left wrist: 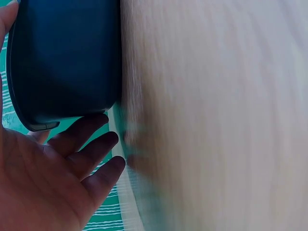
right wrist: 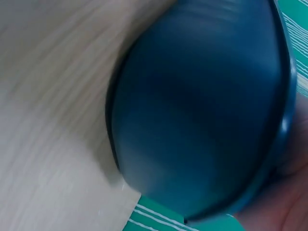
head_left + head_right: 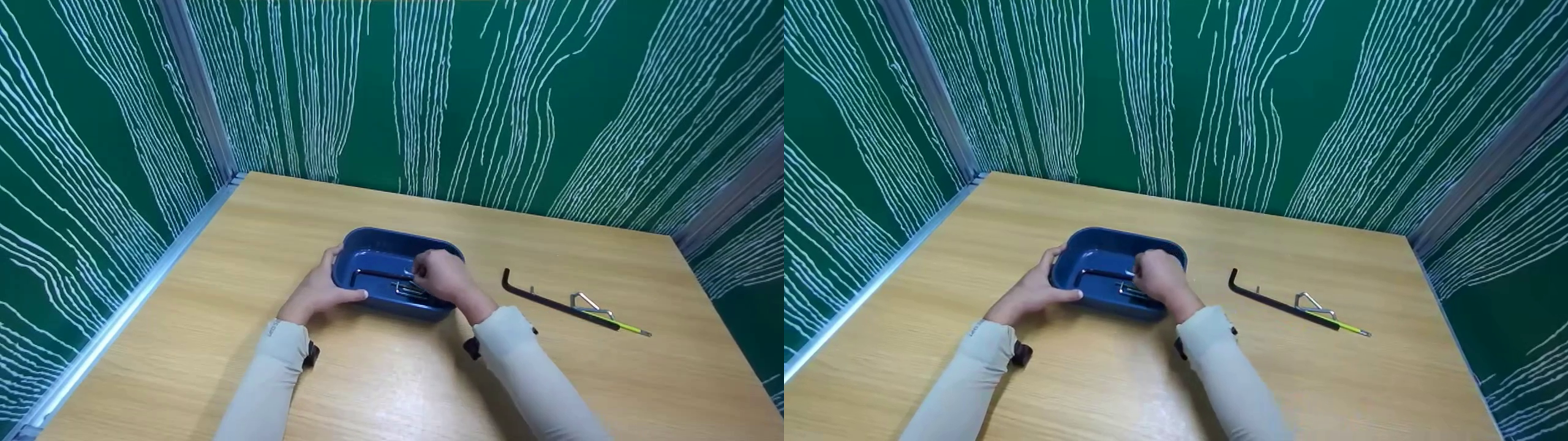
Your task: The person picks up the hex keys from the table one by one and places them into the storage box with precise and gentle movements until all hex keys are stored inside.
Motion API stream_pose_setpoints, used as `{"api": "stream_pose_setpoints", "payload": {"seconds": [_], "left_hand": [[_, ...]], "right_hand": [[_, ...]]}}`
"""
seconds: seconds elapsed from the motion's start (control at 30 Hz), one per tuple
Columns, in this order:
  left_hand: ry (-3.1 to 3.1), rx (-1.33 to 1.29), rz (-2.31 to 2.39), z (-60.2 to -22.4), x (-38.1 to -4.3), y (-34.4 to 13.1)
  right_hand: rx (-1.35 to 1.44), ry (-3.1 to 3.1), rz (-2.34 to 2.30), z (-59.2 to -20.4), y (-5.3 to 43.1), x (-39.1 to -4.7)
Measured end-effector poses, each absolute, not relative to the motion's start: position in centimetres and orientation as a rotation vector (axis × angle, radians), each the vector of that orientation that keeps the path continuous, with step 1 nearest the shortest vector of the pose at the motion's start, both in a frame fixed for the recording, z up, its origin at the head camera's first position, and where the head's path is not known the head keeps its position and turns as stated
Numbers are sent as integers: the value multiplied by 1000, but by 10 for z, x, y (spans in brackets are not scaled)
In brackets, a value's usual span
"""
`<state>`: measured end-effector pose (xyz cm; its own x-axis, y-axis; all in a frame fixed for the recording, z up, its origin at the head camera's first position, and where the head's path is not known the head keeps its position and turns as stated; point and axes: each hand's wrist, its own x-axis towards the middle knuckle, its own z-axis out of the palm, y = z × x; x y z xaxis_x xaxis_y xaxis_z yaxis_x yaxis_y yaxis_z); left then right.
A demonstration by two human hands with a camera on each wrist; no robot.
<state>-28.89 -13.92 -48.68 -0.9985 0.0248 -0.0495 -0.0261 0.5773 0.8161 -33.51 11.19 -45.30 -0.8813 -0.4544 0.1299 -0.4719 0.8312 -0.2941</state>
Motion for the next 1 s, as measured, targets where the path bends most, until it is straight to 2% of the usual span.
{"api": "stream_pose_setpoints", "payload": {"seconds": [0.73, 1.0], "left_hand": [[2749, 2, 1396, -486, -290, -136], [2755, -6, 1393, -488, -289, -140]], "right_hand": [[802, -3149, 504, -478, 83, -336], [932, -3093, 414, -481, 77, -339]]}}
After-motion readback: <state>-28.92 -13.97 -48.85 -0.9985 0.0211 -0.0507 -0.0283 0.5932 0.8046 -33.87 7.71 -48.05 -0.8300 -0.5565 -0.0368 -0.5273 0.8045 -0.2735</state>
